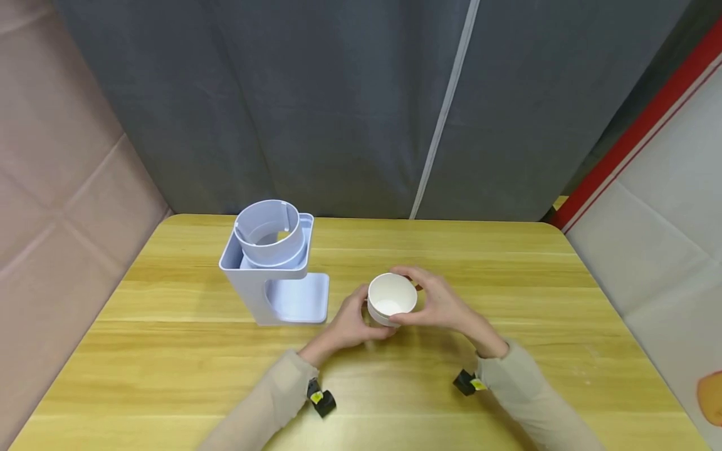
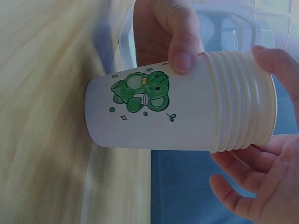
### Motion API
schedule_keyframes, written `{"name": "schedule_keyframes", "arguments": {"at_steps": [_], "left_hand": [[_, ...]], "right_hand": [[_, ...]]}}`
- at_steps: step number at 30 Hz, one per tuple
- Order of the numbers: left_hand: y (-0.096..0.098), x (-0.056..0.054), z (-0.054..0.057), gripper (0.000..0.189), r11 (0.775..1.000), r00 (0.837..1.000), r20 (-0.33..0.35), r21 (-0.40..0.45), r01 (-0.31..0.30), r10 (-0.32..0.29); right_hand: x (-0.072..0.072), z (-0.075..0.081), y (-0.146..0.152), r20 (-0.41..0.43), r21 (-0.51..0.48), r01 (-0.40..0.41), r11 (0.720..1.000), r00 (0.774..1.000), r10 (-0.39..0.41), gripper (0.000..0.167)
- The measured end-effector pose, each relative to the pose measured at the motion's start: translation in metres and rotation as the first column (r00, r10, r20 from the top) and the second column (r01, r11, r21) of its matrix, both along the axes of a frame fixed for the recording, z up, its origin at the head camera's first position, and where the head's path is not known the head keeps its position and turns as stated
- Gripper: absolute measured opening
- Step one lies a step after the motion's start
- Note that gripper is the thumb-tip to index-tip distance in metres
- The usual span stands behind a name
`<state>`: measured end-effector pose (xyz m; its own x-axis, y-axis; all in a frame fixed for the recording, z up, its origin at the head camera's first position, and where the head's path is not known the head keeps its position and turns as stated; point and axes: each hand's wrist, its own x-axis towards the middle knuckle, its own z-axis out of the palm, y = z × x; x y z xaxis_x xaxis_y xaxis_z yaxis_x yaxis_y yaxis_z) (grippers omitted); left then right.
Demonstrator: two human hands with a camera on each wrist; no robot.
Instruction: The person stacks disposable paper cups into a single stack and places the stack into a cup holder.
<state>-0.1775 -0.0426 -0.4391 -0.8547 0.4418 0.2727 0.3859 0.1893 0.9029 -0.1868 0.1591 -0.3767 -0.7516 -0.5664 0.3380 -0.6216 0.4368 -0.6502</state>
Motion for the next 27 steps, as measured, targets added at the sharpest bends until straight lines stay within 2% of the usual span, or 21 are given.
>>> {"name": "schedule_keyframes", "arguments": {"at_steps": [6, 13, 14, 16, 21, 27], "left_hand": [[-0.001, 0.012, 0.027, 0.069, 1.000, 1.000, -0.004, -0.011, 0.000, 0.000], [-0.001, 0.012, 0.031, 0.067, 1.000, 1.000, 0.012, -0.022, 0.000, 0.000], [0.000, 0.012, 0.031, 0.067, 1.000, 1.000, 0.010, -0.022, 0.002, -0.001], [0.000, 0.008, 0.023, 0.068, 1.000, 1.000, 0.016, -0.021, 0.002, -0.002], [0.001, -0.003, -0.003, 0.072, 1.000, 1.000, 0.008, -0.017, -0.004, 0.004], [-0.001, -0.005, -0.009, 0.073, 1.000, 1.000, 0.000, -0.007, -0.001, 0.001]], "right_hand": [[0.002, -0.003, -0.001, 0.004, 0.010, 0.020, 1.000, 1.000, -0.020, 0.071], [0.003, -0.004, -0.001, -0.003, 0.001, 0.021, 1.000, 1.000, -0.021, 0.072], [0.003, -0.004, -0.001, -0.003, 0.001, 0.022, 1.000, 1.000, -0.022, 0.072], [0.003, -0.005, -0.001, 0.001, 0.000, 0.021, 1.000, 1.000, -0.021, 0.071], [0.004, -0.006, -0.001, 0.023, -0.004, 0.027, 1.000, 0.999, -0.027, 0.072], [0.005, -0.006, 0.000, 0.031, 0.002, 0.028, 1.000, 0.999, -0.028, 0.073]]}}
